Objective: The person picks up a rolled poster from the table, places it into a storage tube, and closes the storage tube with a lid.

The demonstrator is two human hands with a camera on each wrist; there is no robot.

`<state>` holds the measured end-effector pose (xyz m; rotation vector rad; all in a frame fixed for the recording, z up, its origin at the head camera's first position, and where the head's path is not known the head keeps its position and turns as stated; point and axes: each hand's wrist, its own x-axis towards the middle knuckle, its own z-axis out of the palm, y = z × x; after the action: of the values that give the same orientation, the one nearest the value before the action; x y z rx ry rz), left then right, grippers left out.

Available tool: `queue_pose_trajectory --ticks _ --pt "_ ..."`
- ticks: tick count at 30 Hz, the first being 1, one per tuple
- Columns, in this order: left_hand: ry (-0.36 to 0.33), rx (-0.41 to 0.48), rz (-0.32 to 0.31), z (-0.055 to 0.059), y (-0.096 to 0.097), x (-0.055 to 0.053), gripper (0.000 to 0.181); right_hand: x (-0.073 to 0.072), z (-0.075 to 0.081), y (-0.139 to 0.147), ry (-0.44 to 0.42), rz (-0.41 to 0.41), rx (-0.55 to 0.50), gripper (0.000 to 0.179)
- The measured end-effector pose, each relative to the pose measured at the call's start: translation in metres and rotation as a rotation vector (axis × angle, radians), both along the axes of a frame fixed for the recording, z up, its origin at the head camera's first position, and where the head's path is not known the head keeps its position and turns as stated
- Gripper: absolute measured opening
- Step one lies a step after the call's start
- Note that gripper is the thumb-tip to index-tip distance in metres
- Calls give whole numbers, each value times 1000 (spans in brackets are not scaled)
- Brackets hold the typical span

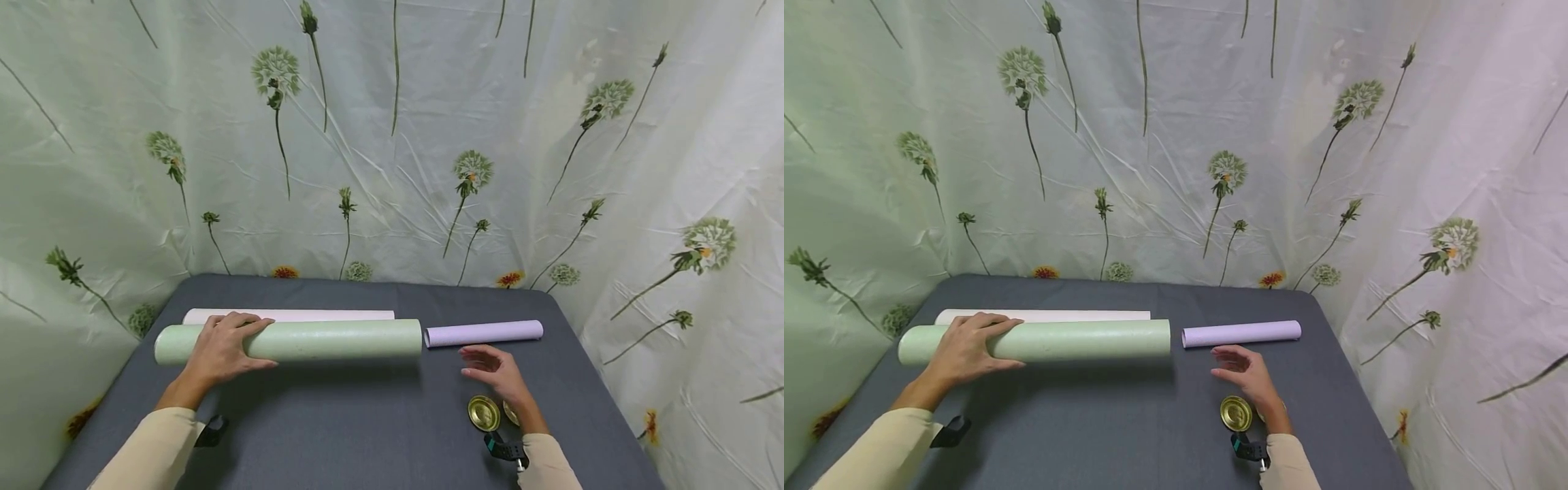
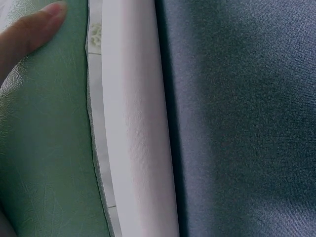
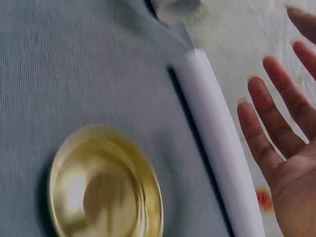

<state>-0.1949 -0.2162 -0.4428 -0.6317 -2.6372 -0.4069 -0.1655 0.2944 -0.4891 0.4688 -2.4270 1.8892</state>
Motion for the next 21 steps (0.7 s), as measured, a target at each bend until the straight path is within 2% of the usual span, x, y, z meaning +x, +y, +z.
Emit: queue_pose_trajectory --ticks 4,10,15,21 --pt "26 -2 -15 -2 0 1 74 12 -5 24 -1 -58 52 44" --pt "5 -1 -2 -2 -1 1 75 24 -14 50 21 -187 243 51" --pt "4 1 -6 -2 -2 1 75 32 -17 60 -123 -277 351 64" --pt "41 -4 -15 -2 -5 1 76 42 -25 70 -256 -282 457 81"
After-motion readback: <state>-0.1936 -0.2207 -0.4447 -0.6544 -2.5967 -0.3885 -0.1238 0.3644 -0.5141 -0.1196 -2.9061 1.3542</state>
